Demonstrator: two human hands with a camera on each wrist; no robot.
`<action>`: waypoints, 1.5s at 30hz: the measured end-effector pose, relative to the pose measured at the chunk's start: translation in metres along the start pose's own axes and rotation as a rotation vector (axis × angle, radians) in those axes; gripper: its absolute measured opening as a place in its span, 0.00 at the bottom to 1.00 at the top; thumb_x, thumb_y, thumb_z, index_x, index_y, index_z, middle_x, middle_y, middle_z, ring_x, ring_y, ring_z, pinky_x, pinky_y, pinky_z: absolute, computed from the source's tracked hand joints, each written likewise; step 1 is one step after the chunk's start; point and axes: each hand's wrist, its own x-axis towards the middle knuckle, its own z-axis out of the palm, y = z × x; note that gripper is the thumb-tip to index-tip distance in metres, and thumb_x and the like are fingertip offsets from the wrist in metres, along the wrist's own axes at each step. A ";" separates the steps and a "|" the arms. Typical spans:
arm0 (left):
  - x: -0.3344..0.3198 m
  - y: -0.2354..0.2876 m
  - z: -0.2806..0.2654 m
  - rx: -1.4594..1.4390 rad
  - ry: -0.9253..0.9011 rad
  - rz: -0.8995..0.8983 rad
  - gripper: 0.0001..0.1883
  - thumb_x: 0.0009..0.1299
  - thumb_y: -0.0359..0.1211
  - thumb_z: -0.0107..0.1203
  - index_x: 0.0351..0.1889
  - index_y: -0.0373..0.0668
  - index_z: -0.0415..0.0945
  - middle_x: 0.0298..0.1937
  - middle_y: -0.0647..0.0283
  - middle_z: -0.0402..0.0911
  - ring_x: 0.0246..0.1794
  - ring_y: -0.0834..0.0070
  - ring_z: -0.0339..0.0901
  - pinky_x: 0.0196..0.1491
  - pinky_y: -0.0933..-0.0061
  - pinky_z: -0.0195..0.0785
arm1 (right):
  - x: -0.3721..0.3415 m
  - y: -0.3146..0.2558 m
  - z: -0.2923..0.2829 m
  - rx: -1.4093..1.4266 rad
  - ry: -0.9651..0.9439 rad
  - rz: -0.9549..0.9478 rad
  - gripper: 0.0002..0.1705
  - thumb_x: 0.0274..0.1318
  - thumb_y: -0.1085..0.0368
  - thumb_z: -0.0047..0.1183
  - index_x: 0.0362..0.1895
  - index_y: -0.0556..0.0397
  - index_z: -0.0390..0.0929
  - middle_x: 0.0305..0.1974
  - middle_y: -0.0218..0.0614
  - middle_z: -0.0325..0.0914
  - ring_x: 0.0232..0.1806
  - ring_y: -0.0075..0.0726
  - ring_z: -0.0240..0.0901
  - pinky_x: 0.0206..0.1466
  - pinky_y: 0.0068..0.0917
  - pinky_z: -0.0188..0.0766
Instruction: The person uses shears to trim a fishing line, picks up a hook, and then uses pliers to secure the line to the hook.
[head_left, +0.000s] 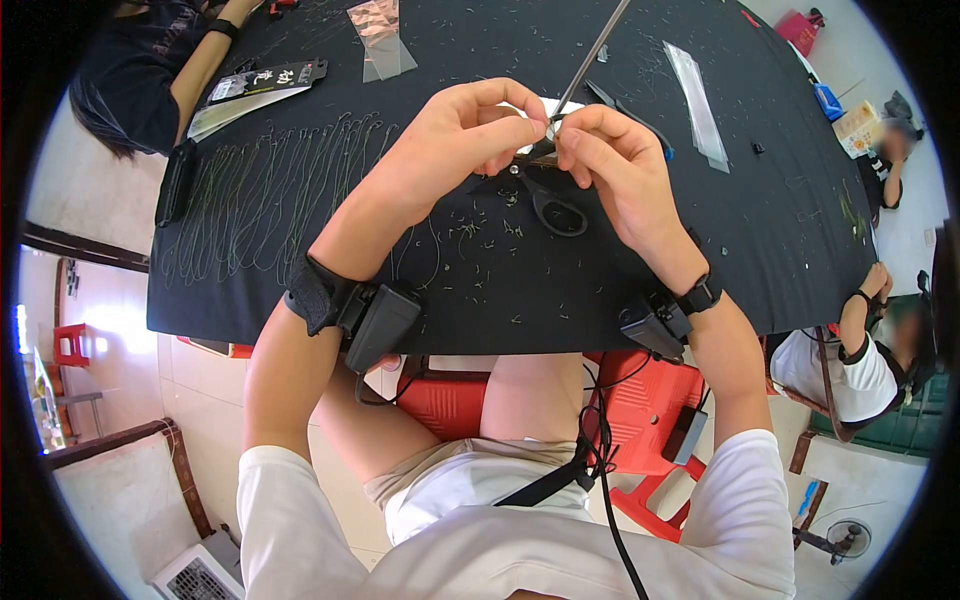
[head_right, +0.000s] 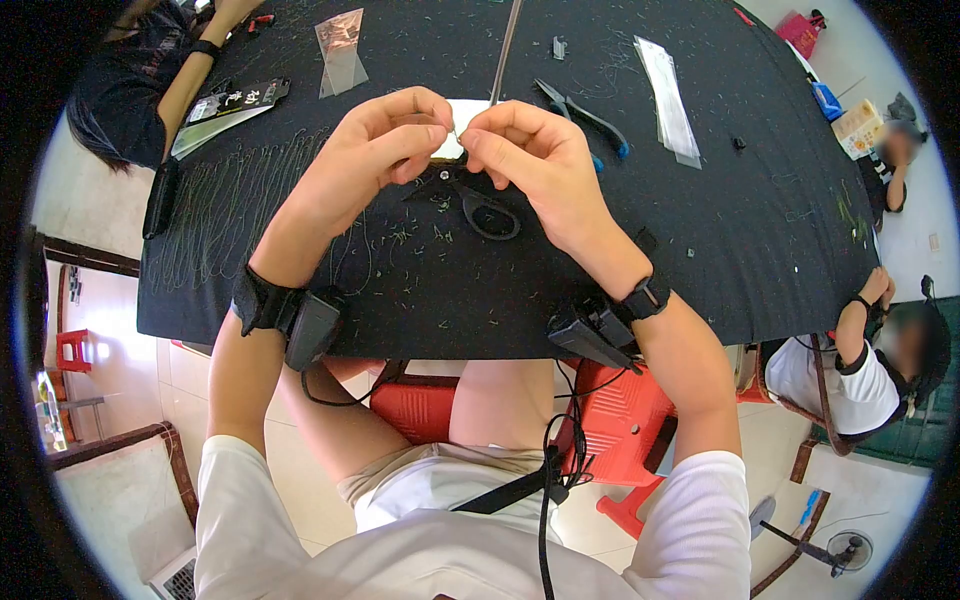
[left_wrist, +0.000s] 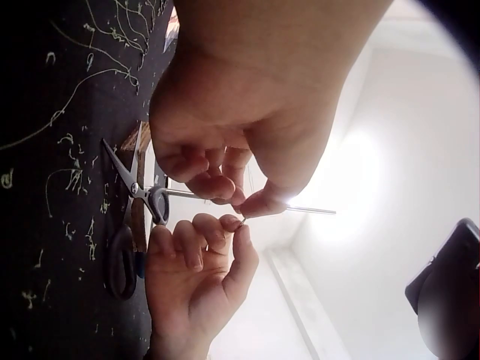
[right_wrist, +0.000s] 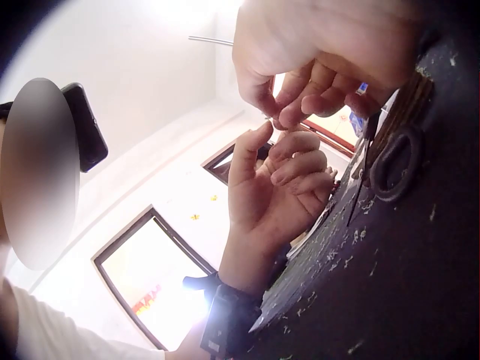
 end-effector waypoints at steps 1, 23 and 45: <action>0.000 0.001 0.000 0.010 0.018 0.016 0.07 0.63 0.35 0.50 0.36 0.43 0.73 0.21 0.77 0.64 0.19 0.91 0.55 0.22 0.88 0.44 | 0.000 0.000 0.000 -0.001 0.001 -0.001 0.09 0.54 0.64 0.52 0.36 0.55 0.76 0.26 0.28 0.75 0.26 0.14 0.66 0.26 0.12 0.59; 0.001 -0.003 -0.002 0.008 0.010 0.051 0.07 0.63 0.35 0.52 0.35 0.43 0.74 0.19 0.78 0.63 0.19 0.91 0.55 0.22 0.88 0.43 | -0.001 0.000 0.000 -0.040 0.004 0.021 0.08 0.54 0.64 0.51 0.36 0.55 0.76 0.26 0.26 0.74 0.26 0.13 0.66 0.26 0.11 0.60; 0.001 -0.002 0.000 0.010 0.014 -0.026 0.11 0.65 0.39 0.51 0.35 0.42 0.74 0.17 0.77 0.62 0.17 0.91 0.56 0.21 0.88 0.44 | -0.001 -0.003 0.001 -0.041 0.026 0.006 0.08 0.54 0.64 0.52 0.37 0.54 0.76 0.26 0.25 0.74 0.26 0.12 0.66 0.26 0.10 0.59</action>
